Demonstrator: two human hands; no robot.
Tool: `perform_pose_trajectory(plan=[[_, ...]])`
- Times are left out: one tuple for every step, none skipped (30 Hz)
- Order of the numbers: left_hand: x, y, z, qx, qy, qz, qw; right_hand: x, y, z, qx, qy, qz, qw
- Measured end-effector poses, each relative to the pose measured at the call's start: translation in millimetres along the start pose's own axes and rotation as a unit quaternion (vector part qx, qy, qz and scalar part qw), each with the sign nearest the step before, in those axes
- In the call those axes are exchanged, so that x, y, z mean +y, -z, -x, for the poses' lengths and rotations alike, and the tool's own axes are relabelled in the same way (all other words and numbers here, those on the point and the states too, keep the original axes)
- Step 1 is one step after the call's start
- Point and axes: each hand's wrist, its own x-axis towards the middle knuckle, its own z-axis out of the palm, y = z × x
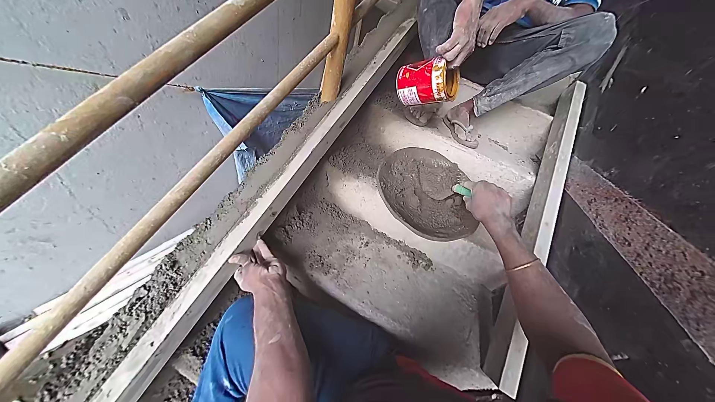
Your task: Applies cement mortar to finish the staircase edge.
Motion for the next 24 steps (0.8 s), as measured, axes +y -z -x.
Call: perform_pose_trajectory(plan=[[0,0,1,0.003,0.000,0.002,1.000,2,-3,-8,0.026,0.007,0.008,1.000],[1,1,2,0.004,0.002,0.003,1.000,5,-6,-15,0.042,0.016,0.020,0.999],[0,0,3,0.002,0.006,0.005,1.000,8,-7,-21,0.053,0.023,0.035,0.998],[0,-1,3,0.001,0.010,0.006,1.000,11,-3,-25,0.063,0.020,0.048,0.997],[1,-3,2,0.001,0.011,0.007,1.000,14,4,-25,0.076,0.009,0.049,0.996],[1,-3,2,0.001,0.010,0.007,1.000,20,10,-25,0.085,-0.011,0.044,0.995],[2,0,1,0.002,0.008,0.006,1.000,31,12,-24,0.092,-0.035,0.037,0.994],[2,1,0,0.003,0.007,0.005,1.000,44,11,-24,0.094,-0.060,0.030,0.993],[1,1,0,0.001,0.005,0.003,1.000,57,10,-26,0.092,-0.084,0.025,0.992],[1,0,1,-0.001,0.005,0.003,1.000,67,6,-29,0.078,-0.105,0.023,0.991],[1,-2,2,0.001,0.005,0.002,1.000,73,1,-31,0.052,-0.119,0.024,0.991],[0,-2,2,0.003,0.005,0.001,1.000,72,-7,-32,0.019,-0.121,0.025,0.992],[0,-2,2,0.003,0.005,0.000,1.000,66,-17,-34,-0.020,-0.108,0.024,0.994],[1,-1,2,0.003,0.005,-0.001,1.000,56,-31,-36,-0.049,-0.081,0.016,0.995],[2,0,2,0.004,0.006,-0.003,1.000,44,-44,-37,-0.068,-0.051,0.001,0.996],[1,1,2,0.003,0.007,-0.004,1.000,36,-50,-38,-0.074,-0.027,-0.012,0.997],[0,0,1,0.001,0.008,-0.003,1.000,31,-48,-40,-0.067,-0.010,-0.022,0.998],[1,-3,1,-0.001,0.007,-0.005,1.000,30,-44,-40,-0.050,0.003,-0.032,0.998],[2,-2,1,-0.002,0.005,-0.009,1.000,33,-40,-37,-0.030,0.013,-0.034,0.999],[2,1,1,-0.005,0.004,-0.014,1.000,36,-33,-32,-0.008,0.019,-0.033,0.999],[1,1,2,-0.008,0.003,-0.015,1.000,36,-24,-28,0.013,0.021,-0.030,0.999],[0,0,2,-0.009,0.004,-0.015,1.000,35,-13,-24,0.033,0.018,-0.021,0.999],[0,0,2,-0.008,0.005,-0.014,1.000,32,-3,-19,0.050,0.013,-0.012,0.999],[1,0,2,-0.006,0.006,-0.013,1.000,28,6,-15,0.059,0.006,-0.006,0.998]])
